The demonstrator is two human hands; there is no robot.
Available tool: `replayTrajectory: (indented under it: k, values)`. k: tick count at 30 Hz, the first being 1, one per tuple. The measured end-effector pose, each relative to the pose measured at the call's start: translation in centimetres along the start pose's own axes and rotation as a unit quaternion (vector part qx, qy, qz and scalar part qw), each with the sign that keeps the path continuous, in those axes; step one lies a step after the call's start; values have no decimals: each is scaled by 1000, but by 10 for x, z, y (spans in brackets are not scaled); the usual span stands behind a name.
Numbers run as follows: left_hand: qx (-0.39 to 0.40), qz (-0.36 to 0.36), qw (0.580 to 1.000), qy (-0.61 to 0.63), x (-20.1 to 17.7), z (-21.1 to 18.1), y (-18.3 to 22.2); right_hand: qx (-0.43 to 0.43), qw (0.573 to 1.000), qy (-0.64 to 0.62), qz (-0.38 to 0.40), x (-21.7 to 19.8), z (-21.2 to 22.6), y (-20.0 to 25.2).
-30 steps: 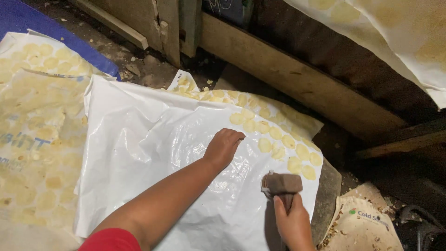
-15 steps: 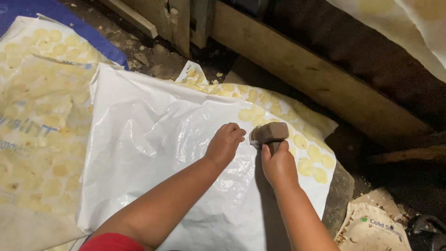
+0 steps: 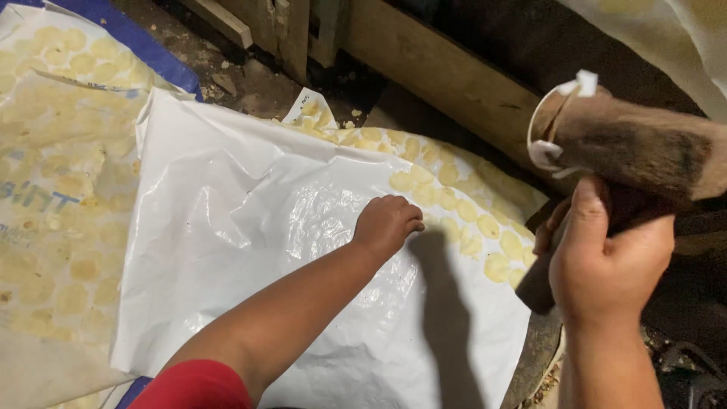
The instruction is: Process melinjo seeds by roasting, cracking shells with a stone, and flattening them with a mallet.
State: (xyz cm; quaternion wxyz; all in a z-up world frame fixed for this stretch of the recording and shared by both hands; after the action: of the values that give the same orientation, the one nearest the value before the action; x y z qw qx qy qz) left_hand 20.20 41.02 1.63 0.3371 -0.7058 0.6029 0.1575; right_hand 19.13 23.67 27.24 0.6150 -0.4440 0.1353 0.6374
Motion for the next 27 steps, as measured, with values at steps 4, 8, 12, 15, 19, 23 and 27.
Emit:
replayTrajectory:
  k: [4,8,12,15,19,23,27]
  values:
    - [5,-29,999,-24,-12,21,1,36,999,36,-8,89,-47,30]
    - [3,-48,999,3,-62,8,39,157,922,227,273,170,-99,60]
    - [53,-50,997,10,-48,16,50,176,907,203,323,141,-84,36]
    - [10,-32,999,19,-63,11,37,170,926,197,275,119,-55,13]
    - [-5,-9,1000,-6,-50,17,36,170,931,214,244,151,-72,37]
    - [-32,-24,999,-13,-52,20,26,171,915,214,295,177,-102,29]
    - [-49,-44,998,15,-48,26,12,166,924,209,275,112,-48,12]
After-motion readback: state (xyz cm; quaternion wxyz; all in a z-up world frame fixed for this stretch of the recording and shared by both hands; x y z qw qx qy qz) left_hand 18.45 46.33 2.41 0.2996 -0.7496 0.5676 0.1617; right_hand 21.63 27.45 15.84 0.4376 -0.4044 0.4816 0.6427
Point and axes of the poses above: each hand's wrist, its own y-axis away from the middle knuckle, its own x-axis out of the palm, z = x × y, the point moved 7 cm from there along -y, towards the middle knuckle, and after that the axes turned 12 degrees about y, right-handed, at the moved point
